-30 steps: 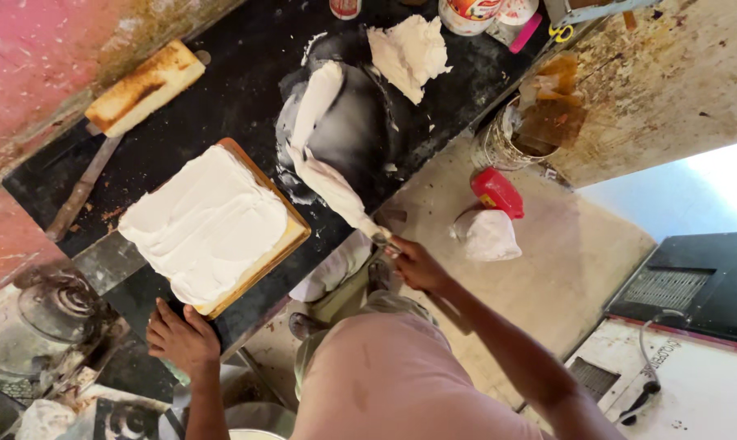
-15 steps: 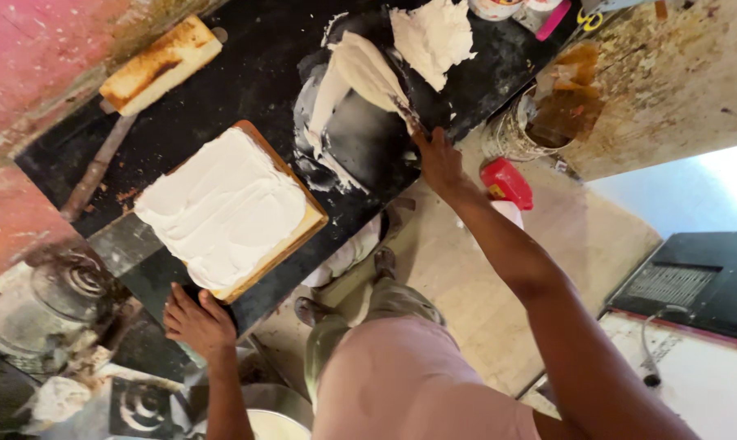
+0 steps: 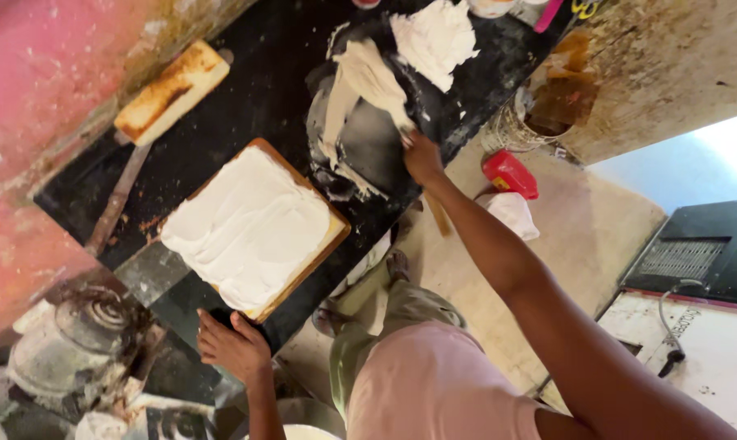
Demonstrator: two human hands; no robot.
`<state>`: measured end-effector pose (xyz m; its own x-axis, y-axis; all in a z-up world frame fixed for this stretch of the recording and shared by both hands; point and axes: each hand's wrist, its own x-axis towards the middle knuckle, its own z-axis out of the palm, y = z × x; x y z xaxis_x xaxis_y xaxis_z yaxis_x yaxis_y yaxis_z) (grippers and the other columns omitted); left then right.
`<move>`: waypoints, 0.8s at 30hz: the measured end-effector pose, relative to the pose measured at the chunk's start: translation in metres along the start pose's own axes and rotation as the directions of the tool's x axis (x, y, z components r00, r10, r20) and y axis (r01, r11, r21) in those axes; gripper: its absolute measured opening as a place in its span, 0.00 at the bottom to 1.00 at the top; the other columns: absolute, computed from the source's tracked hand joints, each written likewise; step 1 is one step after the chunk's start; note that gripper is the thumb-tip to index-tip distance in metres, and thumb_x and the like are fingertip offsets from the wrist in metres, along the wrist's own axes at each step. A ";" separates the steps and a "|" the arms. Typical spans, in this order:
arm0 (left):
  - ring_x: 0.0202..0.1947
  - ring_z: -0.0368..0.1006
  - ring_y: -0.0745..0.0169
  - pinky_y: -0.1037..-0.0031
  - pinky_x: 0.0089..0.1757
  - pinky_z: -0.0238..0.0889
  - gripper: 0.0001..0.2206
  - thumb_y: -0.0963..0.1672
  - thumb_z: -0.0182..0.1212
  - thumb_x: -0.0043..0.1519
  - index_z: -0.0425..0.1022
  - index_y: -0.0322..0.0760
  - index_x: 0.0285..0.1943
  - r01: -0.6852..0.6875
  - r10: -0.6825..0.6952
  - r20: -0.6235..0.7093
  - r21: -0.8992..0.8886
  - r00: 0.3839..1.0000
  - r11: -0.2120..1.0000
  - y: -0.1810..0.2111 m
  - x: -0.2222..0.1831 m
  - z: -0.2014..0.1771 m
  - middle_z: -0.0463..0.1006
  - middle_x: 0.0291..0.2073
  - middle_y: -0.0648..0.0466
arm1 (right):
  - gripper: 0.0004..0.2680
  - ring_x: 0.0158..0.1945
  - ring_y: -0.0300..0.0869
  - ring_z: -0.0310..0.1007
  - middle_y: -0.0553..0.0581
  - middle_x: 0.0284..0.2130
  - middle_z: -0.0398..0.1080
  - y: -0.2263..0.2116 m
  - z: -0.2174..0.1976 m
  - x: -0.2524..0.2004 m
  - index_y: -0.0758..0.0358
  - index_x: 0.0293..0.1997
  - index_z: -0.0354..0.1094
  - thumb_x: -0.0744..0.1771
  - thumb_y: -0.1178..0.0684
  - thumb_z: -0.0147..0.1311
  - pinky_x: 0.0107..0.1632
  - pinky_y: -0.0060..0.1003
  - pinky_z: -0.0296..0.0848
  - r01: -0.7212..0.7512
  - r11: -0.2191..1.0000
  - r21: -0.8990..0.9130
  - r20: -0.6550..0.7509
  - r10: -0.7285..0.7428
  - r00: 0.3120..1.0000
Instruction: The person spreads white frosting over the top surface of a square cake using various metal spatulas and knives on a dark workbench.
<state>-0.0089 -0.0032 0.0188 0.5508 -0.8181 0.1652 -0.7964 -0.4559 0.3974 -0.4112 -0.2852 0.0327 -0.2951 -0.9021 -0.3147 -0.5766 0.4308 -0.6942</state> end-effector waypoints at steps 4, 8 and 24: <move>0.67 0.56 0.31 0.42 0.60 0.45 0.33 0.56 0.38 0.76 0.53 0.25 0.80 0.007 -0.006 0.012 -0.032 1.000 0.999 0.000 0.003 -0.003 0.64 0.67 0.33 | 0.11 0.34 0.63 0.77 0.69 0.36 0.76 0.026 0.046 0.039 0.55 0.55 0.71 0.68 0.59 0.47 0.38 0.53 0.77 0.511 0.846 -0.151 -0.069 -0.525 0.849; 0.67 0.56 0.32 0.43 0.60 0.45 0.32 0.55 0.39 0.76 0.52 0.26 0.80 -0.009 0.009 0.002 -0.024 1.000 1.000 0.000 -0.002 -0.002 0.64 0.70 0.34 | 0.12 0.34 0.65 0.76 0.70 0.32 0.74 0.091 0.036 0.003 0.54 0.58 0.65 0.68 0.56 0.48 0.36 0.56 0.73 0.617 0.726 -0.303 0.144 -0.606 0.783; 0.61 0.62 0.36 0.47 0.61 0.46 0.29 0.49 0.43 0.75 0.50 0.23 0.80 -0.072 0.038 -0.160 -0.208 0.986 0.976 -0.018 -0.006 0.013 0.72 0.62 0.38 | 0.09 0.21 0.45 0.68 0.60 0.23 0.66 0.082 -0.098 -0.079 0.58 0.55 0.68 0.69 0.61 0.51 0.26 0.41 0.65 0.726 0.686 -0.055 0.026 -0.725 0.688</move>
<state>-0.0010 0.0053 -0.0010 0.5528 -0.7683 0.3226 -0.7644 -0.3135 0.5633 -0.5102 -0.1759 0.0640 0.2354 -0.9336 0.2700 -0.6516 -0.3577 -0.6690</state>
